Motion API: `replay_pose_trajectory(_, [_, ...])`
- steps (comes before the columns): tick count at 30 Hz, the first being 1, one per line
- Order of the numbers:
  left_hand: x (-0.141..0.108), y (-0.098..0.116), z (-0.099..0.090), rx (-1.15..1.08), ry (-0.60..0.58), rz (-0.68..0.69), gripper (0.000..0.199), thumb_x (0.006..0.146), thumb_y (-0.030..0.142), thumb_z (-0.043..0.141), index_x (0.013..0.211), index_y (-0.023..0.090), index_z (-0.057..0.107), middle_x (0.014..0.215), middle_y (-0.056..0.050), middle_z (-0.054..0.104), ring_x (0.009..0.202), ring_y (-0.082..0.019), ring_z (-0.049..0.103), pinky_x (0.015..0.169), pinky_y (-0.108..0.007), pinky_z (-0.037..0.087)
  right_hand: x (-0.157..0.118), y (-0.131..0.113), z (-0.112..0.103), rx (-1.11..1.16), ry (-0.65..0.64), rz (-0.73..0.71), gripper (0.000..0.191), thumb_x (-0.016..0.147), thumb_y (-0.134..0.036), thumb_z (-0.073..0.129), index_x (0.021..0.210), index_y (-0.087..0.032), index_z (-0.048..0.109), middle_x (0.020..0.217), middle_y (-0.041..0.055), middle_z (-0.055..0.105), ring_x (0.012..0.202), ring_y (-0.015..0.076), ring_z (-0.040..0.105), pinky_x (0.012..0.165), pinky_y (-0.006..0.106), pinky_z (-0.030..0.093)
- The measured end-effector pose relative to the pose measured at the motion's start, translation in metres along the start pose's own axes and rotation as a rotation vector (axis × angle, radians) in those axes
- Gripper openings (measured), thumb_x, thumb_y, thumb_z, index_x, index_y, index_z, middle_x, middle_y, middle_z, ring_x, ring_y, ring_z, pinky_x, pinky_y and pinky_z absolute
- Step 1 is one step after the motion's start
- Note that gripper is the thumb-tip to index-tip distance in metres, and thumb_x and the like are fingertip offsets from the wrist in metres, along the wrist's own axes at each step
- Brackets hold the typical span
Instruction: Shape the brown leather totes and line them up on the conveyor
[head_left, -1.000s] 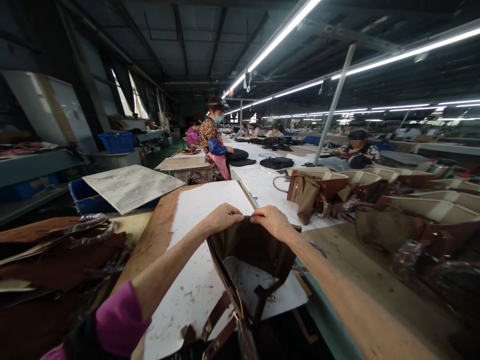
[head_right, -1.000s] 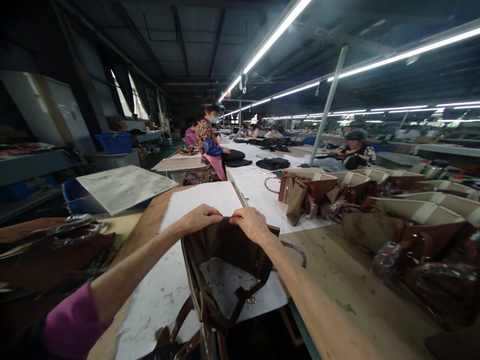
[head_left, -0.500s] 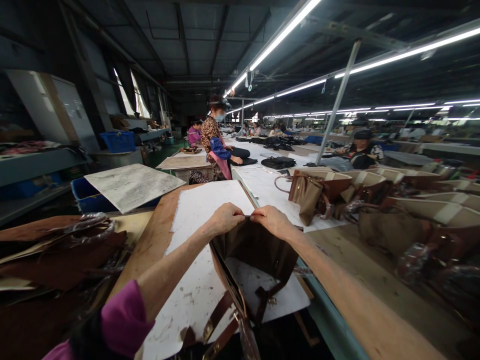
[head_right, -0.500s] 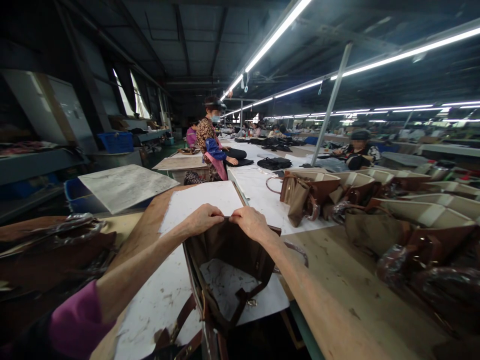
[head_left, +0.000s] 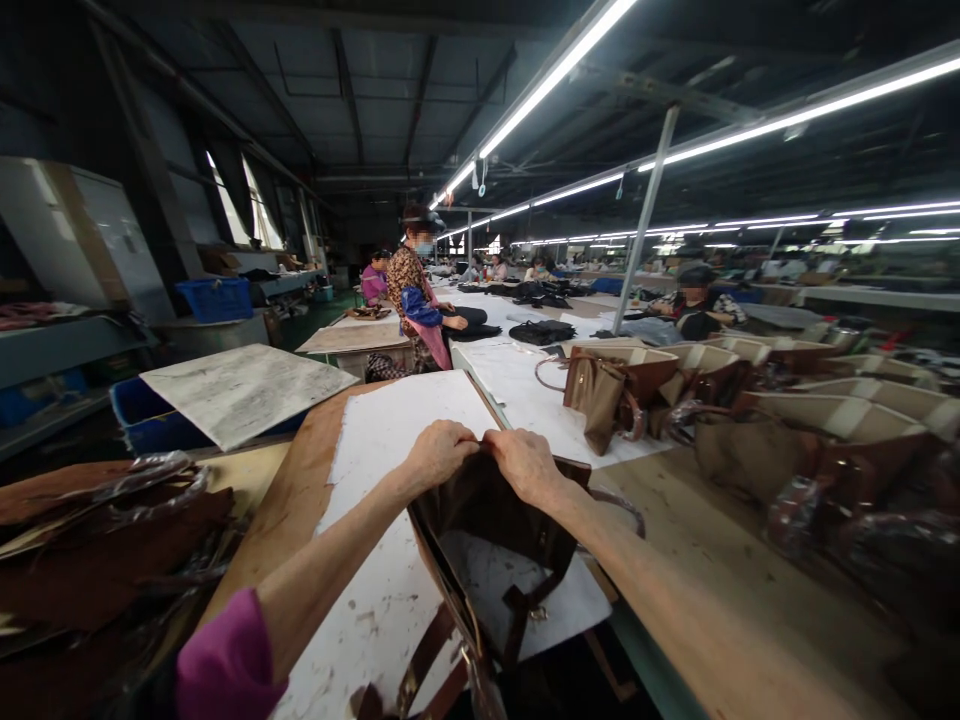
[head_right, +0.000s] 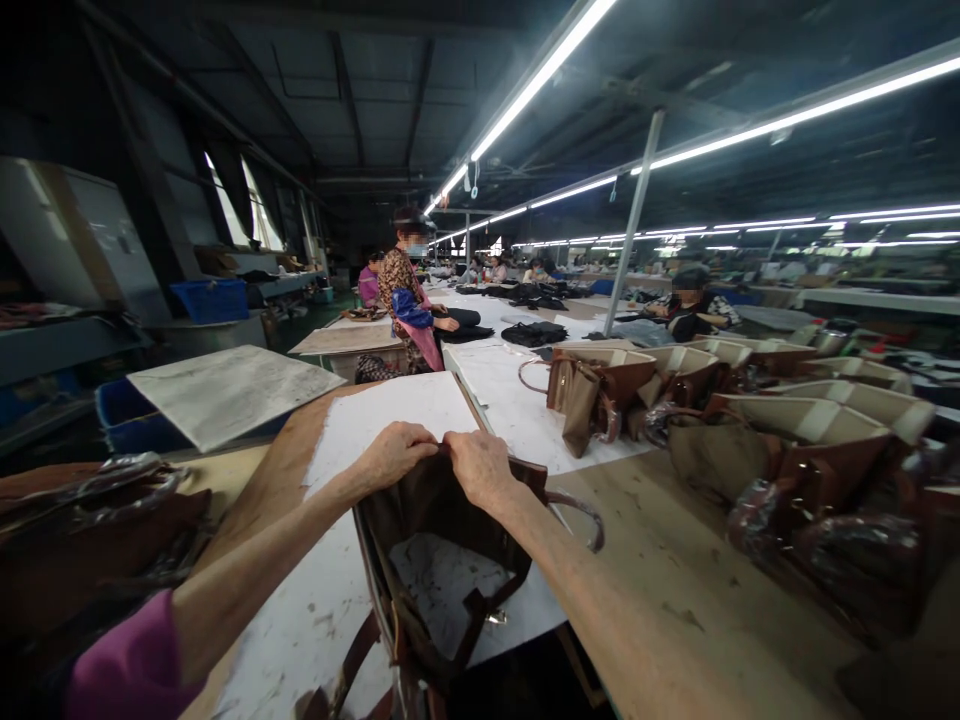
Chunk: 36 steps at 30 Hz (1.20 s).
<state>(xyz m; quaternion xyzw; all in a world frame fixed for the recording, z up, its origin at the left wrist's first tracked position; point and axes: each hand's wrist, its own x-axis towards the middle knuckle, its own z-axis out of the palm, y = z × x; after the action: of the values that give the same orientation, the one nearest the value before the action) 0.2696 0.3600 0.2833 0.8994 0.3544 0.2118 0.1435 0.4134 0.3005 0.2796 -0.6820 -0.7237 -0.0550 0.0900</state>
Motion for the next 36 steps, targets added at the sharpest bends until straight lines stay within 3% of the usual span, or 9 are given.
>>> replay_pose_trajectory(9, [-0.011, 0.013, -0.008, -0.013, -0.049, -0.015, 0.028, 0.074, 0.029, 0.039, 0.066, 0.015, 0.062, 0.06, 0.0, 0.059, 0.062, -0.012, 0.05, 0.057, -0.021, 0.032, -0.016, 0.011, -0.006, 0.023, 0.015, -0.037, 0.033, 0.086, -0.034, 0.03, 0.087, -0.021, 0.06, 0.081, 0.0088, 0.065, 0.076, 0.022, 0.059, 0.061, 0.029, 0.035])
replay_pose_trajectory(17, [-0.008, 0.015, -0.009, -0.045, -0.08, -0.028, 0.028, 0.073, 0.029, 0.038, 0.064, 0.015, 0.061, 0.06, 0.0, 0.058, 0.062, -0.012, 0.05, 0.057, -0.02, 0.031, -0.049, 0.073, -0.013, 0.062, 0.03, 0.109, 0.029, 0.084, -0.033, 0.035, 0.074, -0.019, 0.058, 0.074, 0.0059, 0.063, 0.072, 0.018, 0.056, 0.055, 0.025, 0.025])
replay_pose_trajectory(20, [-0.006, 0.011, -0.01, -0.066, -0.094, -0.02, 0.028, 0.072, 0.03, 0.038, 0.063, 0.015, 0.06, 0.058, 0.001, 0.056, 0.061, -0.012, 0.049, 0.057, -0.02, 0.031, -0.058, 0.085, -0.009, 0.113, 0.033, 0.107, 0.029, 0.085, -0.034, 0.034, 0.069, -0.02, 0.054, 0.067, 0.0023, 0.061, 0.068, 0.0149, 0.054, 0.054, 0.024, 0.024])
replay_pose_trajectory(26, [-0.007, 0.005, -0.011, -0.084, -0.112, 0.003, 0.028, 0.072, 0.031, 0.038, 0.064, 0.015, 0.059, 0.06, 0.001, 0.055, 0.061, -0.012, 0.047, 0.057, -0.02, 0.032, -0.067, 0.087, -0.006, 0.245, 0.015, 0.047, 0.029, 0.083, -0.035, 0.036, 0.061, -0.02, 0.046, 0.059, -0.0033, 0.054, 0.059, 0.0101, 0.049, 0.049, 0.021, 0.023])
replay_pose_trajectory(36, [-0.009, 0.015, -0.014, -0.073, -0.079, 0.002, 0.028, 0.074, 0.032, 0.039, 0.066, 0.016, 0.06, 0.064, 0.0, 0.059, 0.067, -0.014, 0.052, 0.063, -0.022, 0.034, -0.084, 0.07, -0.012, 0.238, 0.128, 0.161, 0.03, 0.083, -0.035, 0.038, 0.059, -0.021, 0.052, 0.057, -0.0001, 0.056, 0.06, 0.0146, 0.05, 0.053, 0.024, 0.026])
